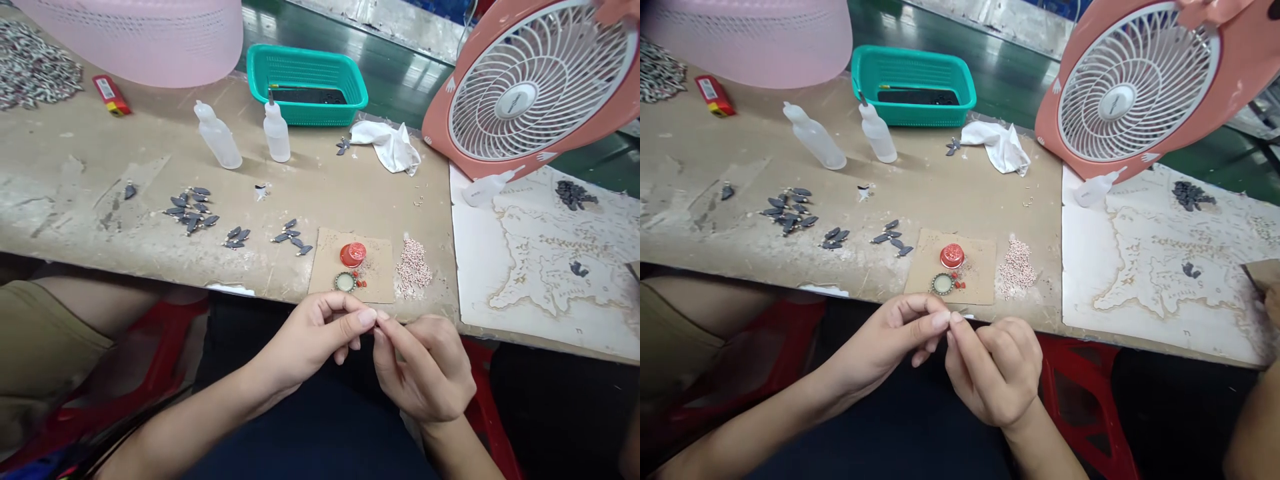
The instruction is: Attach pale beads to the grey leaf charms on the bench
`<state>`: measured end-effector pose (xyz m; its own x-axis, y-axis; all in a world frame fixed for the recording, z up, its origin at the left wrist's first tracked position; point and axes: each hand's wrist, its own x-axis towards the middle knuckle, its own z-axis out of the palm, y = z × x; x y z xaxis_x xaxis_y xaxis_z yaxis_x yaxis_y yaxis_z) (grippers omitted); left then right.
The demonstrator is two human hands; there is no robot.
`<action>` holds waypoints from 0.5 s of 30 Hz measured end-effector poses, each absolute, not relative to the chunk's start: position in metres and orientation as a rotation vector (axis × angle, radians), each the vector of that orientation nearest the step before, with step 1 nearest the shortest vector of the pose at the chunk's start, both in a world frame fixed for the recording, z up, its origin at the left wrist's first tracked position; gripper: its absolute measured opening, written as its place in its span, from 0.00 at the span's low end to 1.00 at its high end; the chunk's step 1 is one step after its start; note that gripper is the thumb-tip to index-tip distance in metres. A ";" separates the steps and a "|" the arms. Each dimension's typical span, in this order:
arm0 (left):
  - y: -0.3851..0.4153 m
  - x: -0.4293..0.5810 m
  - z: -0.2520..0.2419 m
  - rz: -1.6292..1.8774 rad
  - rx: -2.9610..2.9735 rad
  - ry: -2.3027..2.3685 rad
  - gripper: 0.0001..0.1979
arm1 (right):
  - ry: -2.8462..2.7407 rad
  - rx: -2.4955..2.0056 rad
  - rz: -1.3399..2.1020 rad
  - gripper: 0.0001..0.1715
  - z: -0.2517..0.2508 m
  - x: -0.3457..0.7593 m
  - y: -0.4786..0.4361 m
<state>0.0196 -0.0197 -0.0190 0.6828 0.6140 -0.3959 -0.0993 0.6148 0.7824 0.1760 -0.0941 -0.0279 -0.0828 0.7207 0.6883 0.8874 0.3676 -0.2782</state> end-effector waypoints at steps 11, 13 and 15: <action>-0.010 0.000 -0.009 0.510 1.491 0.715 0.13 | -1.557 -1.383 0.905 0.04 -0.004 0.190 -0.069; -0.011 -0.002 -0.009 0.486 1.487 0.735 0.13 | -1.598 -1.375 0.913 0.04 -0.002 0.191 -0.067; -0.012 -0.004 -0.009 0.450 1.460 0.740 0.14 | -1.640 -1.375 0.926 0.04 0.000 0.191 -0.065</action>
<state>-0.0040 -0.0119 -0.0095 0.7068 0.6853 -0.1755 0.1590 0.0878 0.9834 0.1906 -0.0650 -0.0004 -0.1023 0.9882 0.1136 0.4131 0.1461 -0.8989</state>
